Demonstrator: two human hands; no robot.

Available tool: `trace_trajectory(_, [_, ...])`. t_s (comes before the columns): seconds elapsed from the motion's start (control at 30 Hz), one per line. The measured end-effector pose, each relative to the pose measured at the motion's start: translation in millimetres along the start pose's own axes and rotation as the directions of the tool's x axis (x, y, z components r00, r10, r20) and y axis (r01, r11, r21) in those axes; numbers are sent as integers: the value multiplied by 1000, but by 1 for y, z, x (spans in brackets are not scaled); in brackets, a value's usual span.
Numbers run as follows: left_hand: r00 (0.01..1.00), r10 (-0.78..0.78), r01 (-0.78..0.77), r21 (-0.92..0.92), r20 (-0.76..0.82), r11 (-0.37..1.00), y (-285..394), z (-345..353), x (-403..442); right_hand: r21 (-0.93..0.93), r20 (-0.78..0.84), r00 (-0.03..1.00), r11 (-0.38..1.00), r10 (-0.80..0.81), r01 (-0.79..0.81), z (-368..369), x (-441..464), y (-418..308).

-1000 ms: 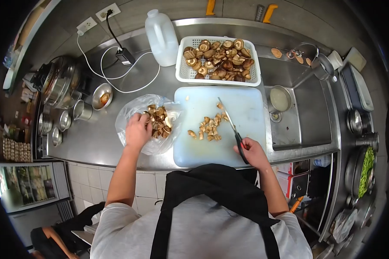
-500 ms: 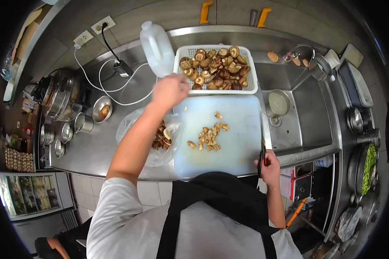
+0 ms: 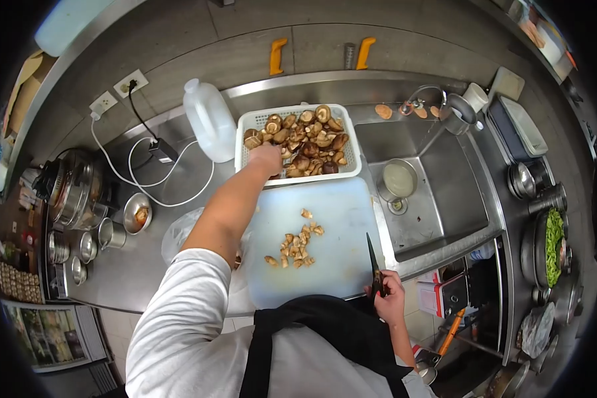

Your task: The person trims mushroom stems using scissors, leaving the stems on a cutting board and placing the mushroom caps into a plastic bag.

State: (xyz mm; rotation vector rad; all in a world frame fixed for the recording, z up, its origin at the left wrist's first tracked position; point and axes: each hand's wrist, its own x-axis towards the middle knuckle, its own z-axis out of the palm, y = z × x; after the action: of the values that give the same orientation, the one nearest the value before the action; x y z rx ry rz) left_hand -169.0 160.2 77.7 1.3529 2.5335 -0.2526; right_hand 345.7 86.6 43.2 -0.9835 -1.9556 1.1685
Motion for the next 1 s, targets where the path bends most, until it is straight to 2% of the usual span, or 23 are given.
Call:
trace_trajectory(0.07, [999,23,-24,-30,-48,999,-3,8,-1,97,4,998,993,63,-63,6,1,5])
trace_trajectory(0.17, [970,127,-154,-119,-207,981,-3,6,-12,100,67,997,993,50,-56,10,10,-5])
trace_trajectory(0.2, [970,123,-151,-122,-208,981,-6,3,-15,99,70,996,994,47,-54,11,13,-8])
trace_trajectory(0.23, [964,6,-108,-369,-266,923,-8,1,-17,75,87,996,996,31,-37,12,16,-10])
trace_trajectory(0.27, [950,-121,-77,-593,-287,802,-10,-1,-22,51,106,994,998,19,-25,13,17,-13])
trace_trajectory(0.3, [896,-126,-351,-853,-426,387,-22,38,10,60,102,995,998,15,-21,15,18,-12])
trace_trajectory(0.33, [899,-122,-346,-853,-421,391,-14,13,-21,63,101,995,998,22,-28,17,21,-15])
trace_trajectory(0.37, [969,-136,-212,-976,-204,-47,-7,-9,-60,40,107,994,998,35,-40,20,23,-19])
trace_trajectory(0.4, [998,-58,-18,-884,11,-468,0,-27,-97,21,114,992,998,50,-53,24,25,-23])
trace_trajectory(0.43, [998,-61,-6,-889,25,-458,3,-21,-115,-17,144,987,998,68,-66,27,28,-29])
trace_trajectory(0.47, [999,14,47,-819,48,-572,6,-13,-131,134,162,981,982,108,-130,35,27,-19])
trace_trajectory(0.5, [994,91,105,-730,59,-675,8,-5,-147,44,185,980,996,73,-83,36,32,-34])
trace_trajectory(0.53, [993,92,118,-730,76,-673,13,0,-163,-48,211,977,998,41,-32,34,39,-54])
trace_trajectory(0.57, [993,83,118,-696,85,-708,19,3,-178,-51,216,975,998,56,-46,31,44,-66])
trace_trajectory(0.63, [998,41,56,-683,38,-729,29,13,-202,-360,246,947,887,-208,289,26,52,-83])
trace_trajectory(0.67, [998,47,65,-679,45,-731,34,17,-211,-365,248,948,887,-199,282,24,54,-88])
trace_trajectory(0.73, [999,-36,-3,-730,30,-684,42,14,-230,-407,285,937,860,-202,309,20,57,-97])
trace_trajectory(0.8, [999,-41,-13,-739,19,-674,46,18,-237,-435,307,935,847,-179,305,16,60,-105])
trace_trajectory(1.0, [999,-34,-24,-775,-4,-632,44,23,-243,-555,338,908,728,-246,404,10,65,-117])
